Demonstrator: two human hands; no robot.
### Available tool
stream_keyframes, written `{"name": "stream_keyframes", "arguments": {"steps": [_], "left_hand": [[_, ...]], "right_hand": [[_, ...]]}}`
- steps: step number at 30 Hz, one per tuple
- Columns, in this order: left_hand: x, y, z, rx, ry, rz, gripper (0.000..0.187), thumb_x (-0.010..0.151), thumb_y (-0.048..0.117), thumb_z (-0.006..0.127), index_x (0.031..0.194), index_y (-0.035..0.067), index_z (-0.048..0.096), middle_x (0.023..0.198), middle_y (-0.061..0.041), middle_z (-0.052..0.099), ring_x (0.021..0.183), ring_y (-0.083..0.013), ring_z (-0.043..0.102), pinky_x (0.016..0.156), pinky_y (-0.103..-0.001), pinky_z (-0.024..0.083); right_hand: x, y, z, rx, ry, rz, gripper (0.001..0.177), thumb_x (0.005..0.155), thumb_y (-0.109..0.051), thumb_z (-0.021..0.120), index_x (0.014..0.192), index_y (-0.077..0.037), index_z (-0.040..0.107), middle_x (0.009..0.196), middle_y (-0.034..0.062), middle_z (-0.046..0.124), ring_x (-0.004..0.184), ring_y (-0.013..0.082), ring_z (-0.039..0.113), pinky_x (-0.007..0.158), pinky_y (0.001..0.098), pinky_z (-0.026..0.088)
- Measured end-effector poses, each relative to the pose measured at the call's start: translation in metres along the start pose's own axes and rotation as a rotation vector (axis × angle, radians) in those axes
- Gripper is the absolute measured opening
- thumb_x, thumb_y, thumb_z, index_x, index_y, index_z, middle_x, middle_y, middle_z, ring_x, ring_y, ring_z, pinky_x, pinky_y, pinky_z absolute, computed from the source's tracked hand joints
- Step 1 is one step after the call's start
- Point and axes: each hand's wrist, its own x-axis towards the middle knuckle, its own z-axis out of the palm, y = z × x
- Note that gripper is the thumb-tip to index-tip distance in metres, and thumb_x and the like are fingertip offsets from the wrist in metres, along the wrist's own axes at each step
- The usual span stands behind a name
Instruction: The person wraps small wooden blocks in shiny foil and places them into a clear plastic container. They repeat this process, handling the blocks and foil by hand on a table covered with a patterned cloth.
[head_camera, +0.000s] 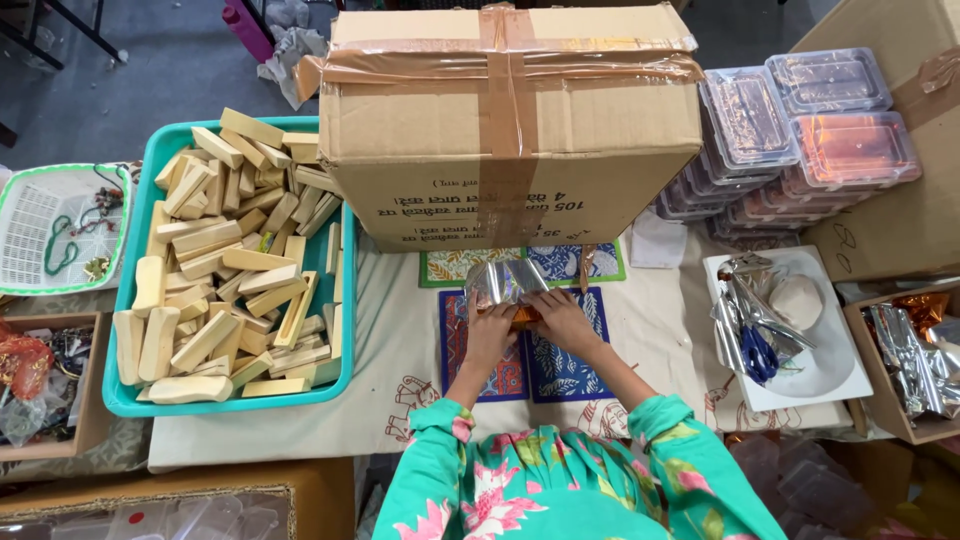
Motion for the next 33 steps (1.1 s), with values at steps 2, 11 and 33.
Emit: {"name": "stream_keyframes", "arguments": {"steps": [2, 11, 33], "left_hand": [[0.002, 0.000, -0.003, -0.008, -0.018, -0.002, 0.057, 0.068, 0.018, 0.088, 0.121, 0.011, 0.071, 0.113, -0.005, 0.072, 0.105, -0.0214, 0.070, 0.125, -0.058, 0.014], [0.006, -0.011, 0.011, -0.067, -0.110, -0.024, 0.061, 0.070, 0.023, 0.087, 0.127, 0.014, 0.068, 0.109, -0.006, 0.070, 0.106, -0.0238, 0.068, 0.121, -0.057, 0.019], [-0.005, -0.065, -0.006, -0.357, 0.224, -0.531, 0.042, 0.095, 0.034, 0.074, 0.127, 0.008, 0.066, 0.110, -0.010, 0.072, 0.095, -0.0285, 0.071, 0.080, -0.043, 0.058]], "right_hand": [[-0.006, -0.003, 0.000, 0.024, 0.015, 0.002, 0.070, 0.074, -0.026, 0.082, 0.137, -0.009, 0.058, 0.132, 0.0109, 0.062, 0.126, 0.0318, 0.055, 0.113, 0.0484, 0.038], [0.001, -0.001, 0.000, 0.086, -0.006, 0.095, 0.064, 0.070, -0.024, 0.086, 0.129, -0.013, 0.064, 0.126, 0.0066, 0.066, 0.125, 0.0278, 0.057, 0.114, 0.0466, 0.036], [0.015, 0.014, 0.000, 0.142, -0.243, 0.192, 0.063, 0.077, -0.036, 0.083, 0.134, -0.017, 0.064, 0.133, 0.0070, 0.064, 0.134, 0.0290, 0.052, 0.123, 0.0500, 0.023]]}}
